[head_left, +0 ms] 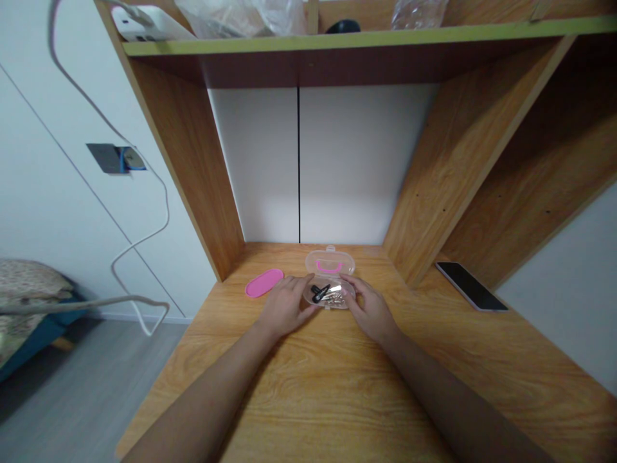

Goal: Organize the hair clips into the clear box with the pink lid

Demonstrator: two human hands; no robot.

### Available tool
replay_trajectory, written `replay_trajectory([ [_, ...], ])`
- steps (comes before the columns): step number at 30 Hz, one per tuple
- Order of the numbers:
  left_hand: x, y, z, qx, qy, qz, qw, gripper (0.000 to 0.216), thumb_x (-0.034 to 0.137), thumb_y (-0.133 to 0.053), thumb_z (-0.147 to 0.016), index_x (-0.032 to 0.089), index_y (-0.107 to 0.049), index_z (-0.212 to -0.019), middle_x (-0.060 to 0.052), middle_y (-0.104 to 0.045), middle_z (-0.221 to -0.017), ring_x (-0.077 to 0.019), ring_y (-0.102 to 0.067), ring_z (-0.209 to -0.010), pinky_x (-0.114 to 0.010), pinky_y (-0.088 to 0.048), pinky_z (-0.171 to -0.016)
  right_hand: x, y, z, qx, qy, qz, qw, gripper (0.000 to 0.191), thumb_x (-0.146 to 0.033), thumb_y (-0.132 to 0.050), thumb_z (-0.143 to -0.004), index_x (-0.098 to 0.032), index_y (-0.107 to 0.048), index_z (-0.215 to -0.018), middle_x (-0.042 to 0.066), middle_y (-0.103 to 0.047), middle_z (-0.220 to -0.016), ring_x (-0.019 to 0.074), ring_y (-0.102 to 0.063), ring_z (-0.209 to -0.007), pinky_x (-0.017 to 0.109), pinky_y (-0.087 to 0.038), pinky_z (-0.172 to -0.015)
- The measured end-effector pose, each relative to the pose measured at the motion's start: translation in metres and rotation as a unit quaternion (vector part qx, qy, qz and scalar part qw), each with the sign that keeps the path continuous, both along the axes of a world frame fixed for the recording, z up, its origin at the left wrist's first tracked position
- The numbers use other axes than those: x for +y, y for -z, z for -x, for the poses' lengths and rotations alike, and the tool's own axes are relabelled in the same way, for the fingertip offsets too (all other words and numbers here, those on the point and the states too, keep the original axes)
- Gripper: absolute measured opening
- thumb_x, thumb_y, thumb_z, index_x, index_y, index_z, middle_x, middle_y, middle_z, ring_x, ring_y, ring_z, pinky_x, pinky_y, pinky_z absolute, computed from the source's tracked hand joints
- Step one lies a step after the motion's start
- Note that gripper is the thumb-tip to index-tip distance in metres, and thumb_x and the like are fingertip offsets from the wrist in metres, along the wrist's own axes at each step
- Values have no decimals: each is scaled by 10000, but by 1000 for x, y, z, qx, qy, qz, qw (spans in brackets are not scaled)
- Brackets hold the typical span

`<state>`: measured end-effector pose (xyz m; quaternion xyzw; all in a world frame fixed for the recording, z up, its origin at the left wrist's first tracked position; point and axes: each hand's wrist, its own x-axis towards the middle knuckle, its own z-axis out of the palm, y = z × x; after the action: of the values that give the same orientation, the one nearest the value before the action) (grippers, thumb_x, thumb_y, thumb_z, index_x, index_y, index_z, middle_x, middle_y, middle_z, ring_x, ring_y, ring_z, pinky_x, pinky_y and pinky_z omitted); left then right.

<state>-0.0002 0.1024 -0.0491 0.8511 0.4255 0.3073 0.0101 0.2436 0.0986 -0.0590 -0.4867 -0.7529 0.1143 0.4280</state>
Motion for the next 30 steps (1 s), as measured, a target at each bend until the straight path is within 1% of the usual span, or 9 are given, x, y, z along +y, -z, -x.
replay_trajectory([
  [4,2,0,0,-8,0,11,1000,557,496,-617,-917,192,-489,-1366,-124,-682,-1197,-297,-612,-1091,-441,-465,-964,-1,0,0,8,-3,-10,1000,392,-362,-536,-968,-242,-588,-1338,98,-681,-1287,268,-656,-1148,463,-510,-1026],
  [8,4,0,1,-9,4,12,1000,490,460,-629,-916,207,-514,-1320,-112,-688,-1173,-292,-613,-1094,-433,-466,-952,0,3,0,48,16,3,999,479,-369,-540,-964,-268,-500,-1430,94,-694,-1245,248,-701,-1024,426,-580,-911],
  [12,6,2,0,-9,0,16,1000,411,352,-641,-902,218,-527,-1274,-102,-677,-1182,-286,-608,-1119,-429,-468,-964,3,4,1,97,35,-8,995,553,-366,-551,-956,-262,-425,-1484,111,-695,-1203,240,-708,-971,396,-604,-840],
  [16,9,5,0,-17,-1,27,999,367,249,-611,-900,210,-515,-1251,-108,-659,-1220,-280,-607,-1139,-431,-475,-983,4,6,2,127,35,-31,991,708,-379,-575,-945,-253,-258,-1565,150,-624,-1330,249,-687,-1036,416,-590,-875],
  [19,10,6,2,-25,13,45,999,352,243,-600,-900,203,-499,-1235,-114,-661,-1194,-274,-624,-1108,-422,-494,-963,4,8,1,138,17,-19,990,782,-377,-568,-955,-230,-140,-1592,162,-615,-1346,260,-656,-1134,449,-564,-947],
  [21,9,5,3,-33,31,51,998,418,299,-638,-885,200,-474,-1256,-119,-656,-1188,-278,-624,-1103,-421,-499,-955,5,9,1,119,4,3,993,715,-380,-545,-969,-233,-202,-1578,148,-626,-1346,263,-649,-1162,477,-539,-1000],
  [24,6,3,5,-42,50,55,996,578,406,-725,-825,205,-440,-1286,-125,-641,-1225,-291,-618,-1113,-426,-501,-946,5,10,0,85,-30,29,996,524,-382,-486,-997,-263,-393,-1498,106,-647,-1340,260,-648,-1183,483,-519,-1038],
  [27,4,1,5,-46,41,72,996,593,434,-761,-796,212,-454,-1251,-122,-647,-1208,-291,-626,-1089,-425,-505,-922,4,10,1,70,-40,36,996,426,-379,-467,-1001,-270,-510,-1410,84,-689,-1277,257,-674,-1136,456,-541,-1008],
  [30,5,1,5,-51,30,87,994,599,456,-786,-773,214,-465,-1218,-118,-661,-1158,-291,-640,-1058,-418,-515,-888,3,9,1,65,-36,33,997,406,-378,-486,-986,-259,-553,-1368,79,-698,-1260,256,-687,-1103,438,-557,-976],
])
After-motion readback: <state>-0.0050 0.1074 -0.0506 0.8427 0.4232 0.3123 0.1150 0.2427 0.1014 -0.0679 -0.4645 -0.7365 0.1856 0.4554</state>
